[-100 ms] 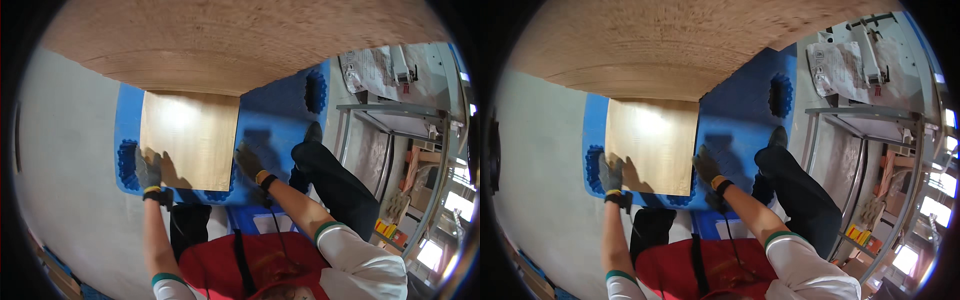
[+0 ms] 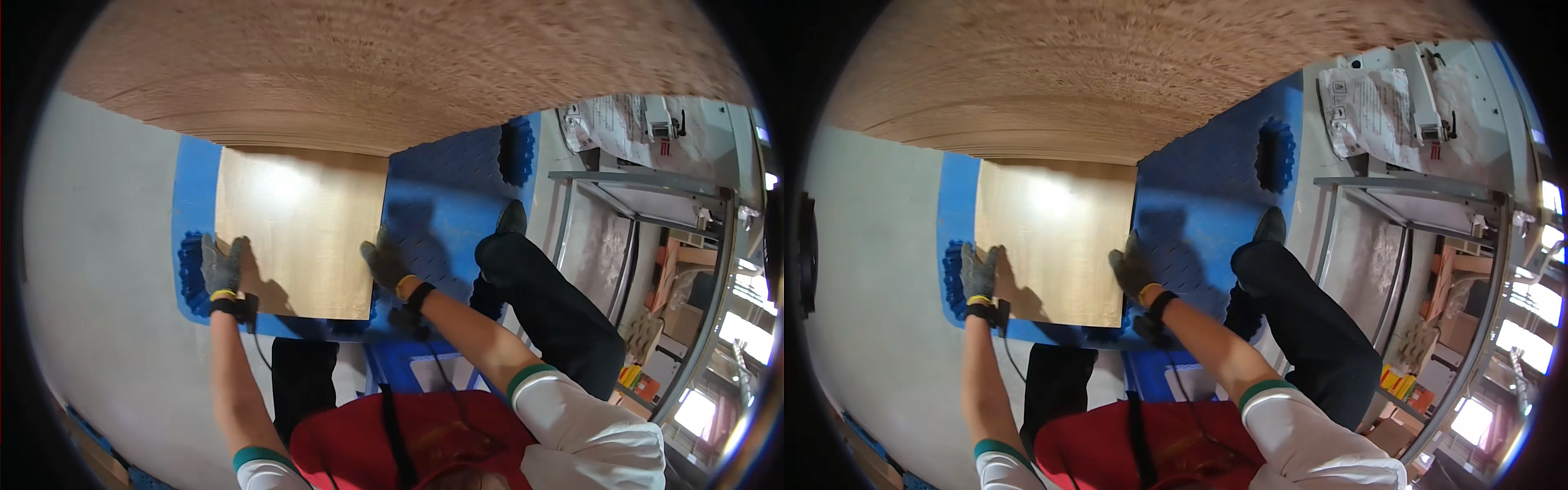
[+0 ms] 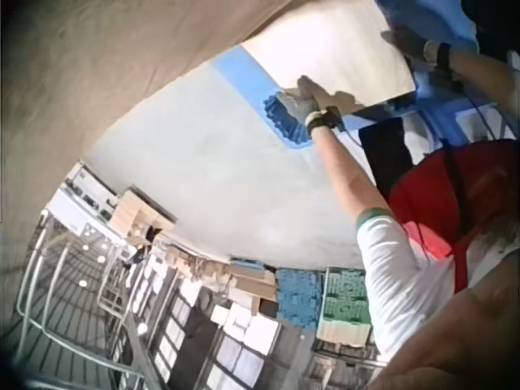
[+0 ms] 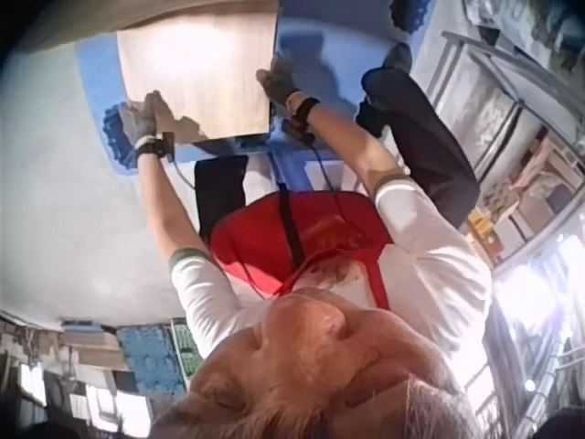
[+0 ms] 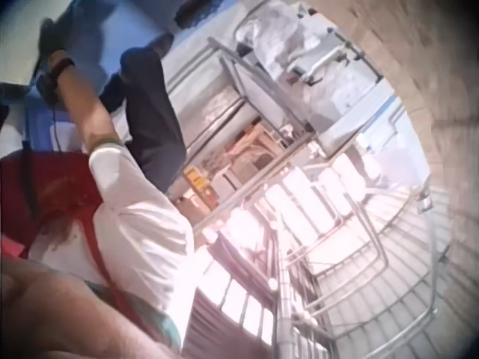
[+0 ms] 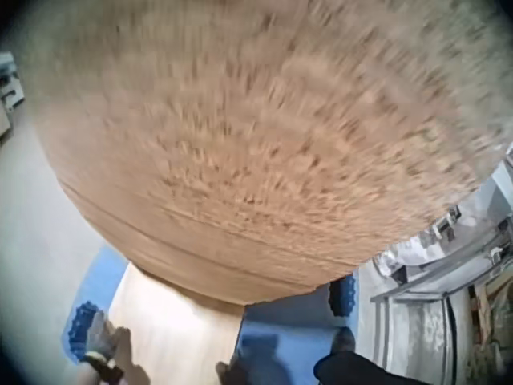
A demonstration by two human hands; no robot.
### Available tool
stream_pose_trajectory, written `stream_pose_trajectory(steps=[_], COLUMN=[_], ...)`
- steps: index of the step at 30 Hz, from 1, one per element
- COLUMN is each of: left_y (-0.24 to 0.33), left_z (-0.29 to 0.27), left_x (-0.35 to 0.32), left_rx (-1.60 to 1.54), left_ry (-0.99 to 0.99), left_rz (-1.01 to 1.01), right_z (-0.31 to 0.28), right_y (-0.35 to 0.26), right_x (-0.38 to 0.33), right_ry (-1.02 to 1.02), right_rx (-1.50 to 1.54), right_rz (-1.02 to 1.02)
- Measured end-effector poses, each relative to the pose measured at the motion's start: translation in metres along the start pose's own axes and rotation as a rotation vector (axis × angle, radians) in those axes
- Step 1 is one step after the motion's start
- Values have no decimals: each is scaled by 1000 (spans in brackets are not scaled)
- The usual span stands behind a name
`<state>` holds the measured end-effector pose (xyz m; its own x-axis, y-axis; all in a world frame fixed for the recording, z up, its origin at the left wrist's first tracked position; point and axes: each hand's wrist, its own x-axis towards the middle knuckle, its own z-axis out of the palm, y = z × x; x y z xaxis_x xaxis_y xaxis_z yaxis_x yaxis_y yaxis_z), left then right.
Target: The person repeatedly picks up rectangular wooden panels from a stack and places them onto a blue pallet. They handle the panels one at a time, stacking them neatly. The person is wearing gloves and a red apron.
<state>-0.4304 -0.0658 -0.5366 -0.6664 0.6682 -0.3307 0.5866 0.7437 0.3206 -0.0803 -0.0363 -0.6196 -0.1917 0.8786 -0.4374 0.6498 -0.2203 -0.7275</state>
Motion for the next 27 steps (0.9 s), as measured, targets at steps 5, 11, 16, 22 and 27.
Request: stream_pose_trajectory(steps=[5,11,16,22,27], left_y=[-22,-56,-47,46,-37], left_z=[19,31,22,21,133], left_x=[29,52,56,-21,-67], left_rx=[-59,-41,22,43,-1102], left_ry=[25,44,47,-53,-130], left_rz=[42,53,89,-174,-57], right_z=[-1,13,16,-165,-463], right_y=[-39,-35,-25,-32,-110], right_x=[-1,11,23,2,-150], right_ry=[-76,-59,-102,220,413], right_rx=[73,-198,-300,-803,-1310], right_rz=[132,-49,-170,-983,-365])
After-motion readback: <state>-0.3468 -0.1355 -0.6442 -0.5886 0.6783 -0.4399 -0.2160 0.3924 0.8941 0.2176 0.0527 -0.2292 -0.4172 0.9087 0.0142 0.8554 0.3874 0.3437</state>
